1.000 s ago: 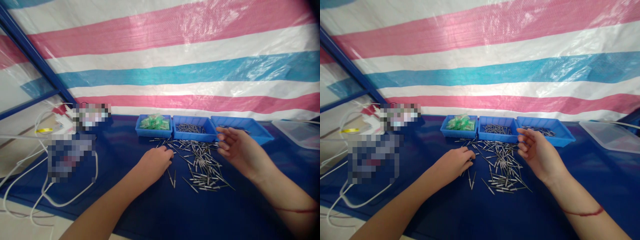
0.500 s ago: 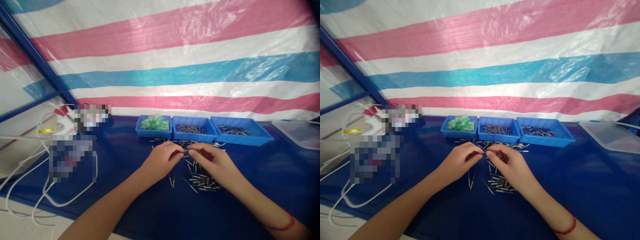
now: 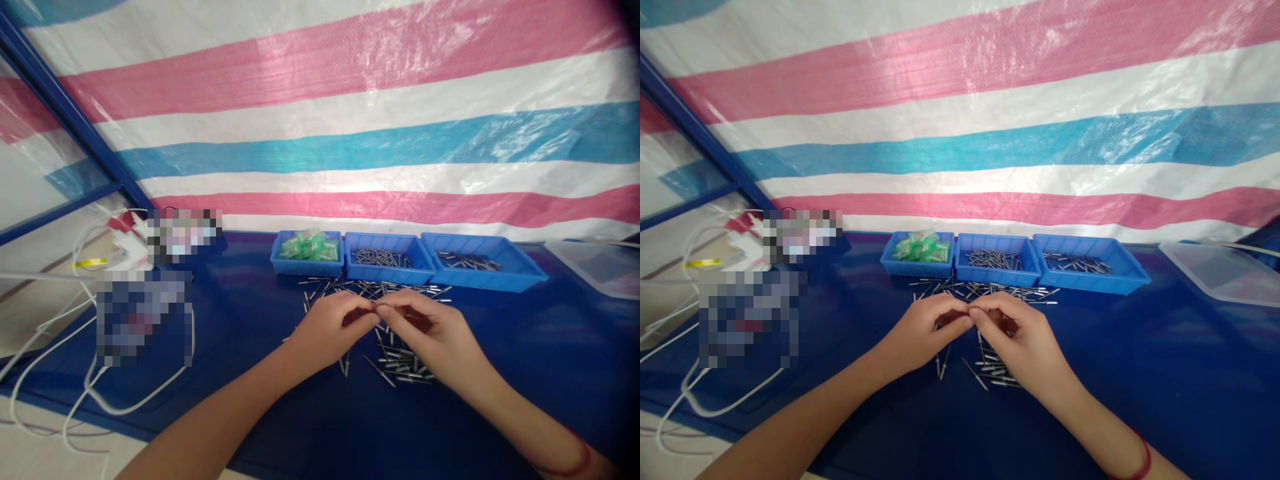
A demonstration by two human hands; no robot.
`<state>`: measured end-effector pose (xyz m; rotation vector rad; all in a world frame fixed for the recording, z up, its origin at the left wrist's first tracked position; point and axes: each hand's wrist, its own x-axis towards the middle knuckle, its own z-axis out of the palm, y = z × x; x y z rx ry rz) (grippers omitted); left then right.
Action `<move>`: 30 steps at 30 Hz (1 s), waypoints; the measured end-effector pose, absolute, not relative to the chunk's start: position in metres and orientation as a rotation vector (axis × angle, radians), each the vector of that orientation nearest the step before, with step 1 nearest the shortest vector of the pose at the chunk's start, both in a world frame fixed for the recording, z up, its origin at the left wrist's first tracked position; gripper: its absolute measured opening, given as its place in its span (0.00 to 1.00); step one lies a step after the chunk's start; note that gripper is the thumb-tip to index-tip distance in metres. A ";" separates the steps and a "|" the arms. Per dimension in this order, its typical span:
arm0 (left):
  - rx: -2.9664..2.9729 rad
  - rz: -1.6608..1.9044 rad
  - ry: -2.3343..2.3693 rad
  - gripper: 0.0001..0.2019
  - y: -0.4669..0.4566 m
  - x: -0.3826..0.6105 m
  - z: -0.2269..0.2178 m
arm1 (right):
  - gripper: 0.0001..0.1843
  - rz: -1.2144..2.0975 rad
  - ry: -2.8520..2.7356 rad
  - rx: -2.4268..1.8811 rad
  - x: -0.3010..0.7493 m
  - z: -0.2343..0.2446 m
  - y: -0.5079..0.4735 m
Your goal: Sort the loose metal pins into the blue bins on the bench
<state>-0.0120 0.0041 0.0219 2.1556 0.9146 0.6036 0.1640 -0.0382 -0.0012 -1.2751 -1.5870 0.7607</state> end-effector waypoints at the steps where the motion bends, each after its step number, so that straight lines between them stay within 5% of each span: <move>1: 2.154 0.596 0.912 0.11 0.004 -0.012 0.022 | 0.08 0.763 -1.594 -1.270 0.163 0.000 -0.039; 14: 2.040 0.793 0.994 0.14 0.005 -0.015 0.021 | 0.10 0.908 -1.549 -1.308 0.170 -0.001 -0.033; 23: 2.734 0.313 1.165 0.16 0.008 -0.027 0.018 | 0.08 1.108 -0.470 -1.046 0.215 0.004 -0.008; 30: 2.836 0.074 1.184 0.10 0.010 -0.026 0.010 | 0.07 1.138 -0.414 -1.060 0.247 0.002 -0.002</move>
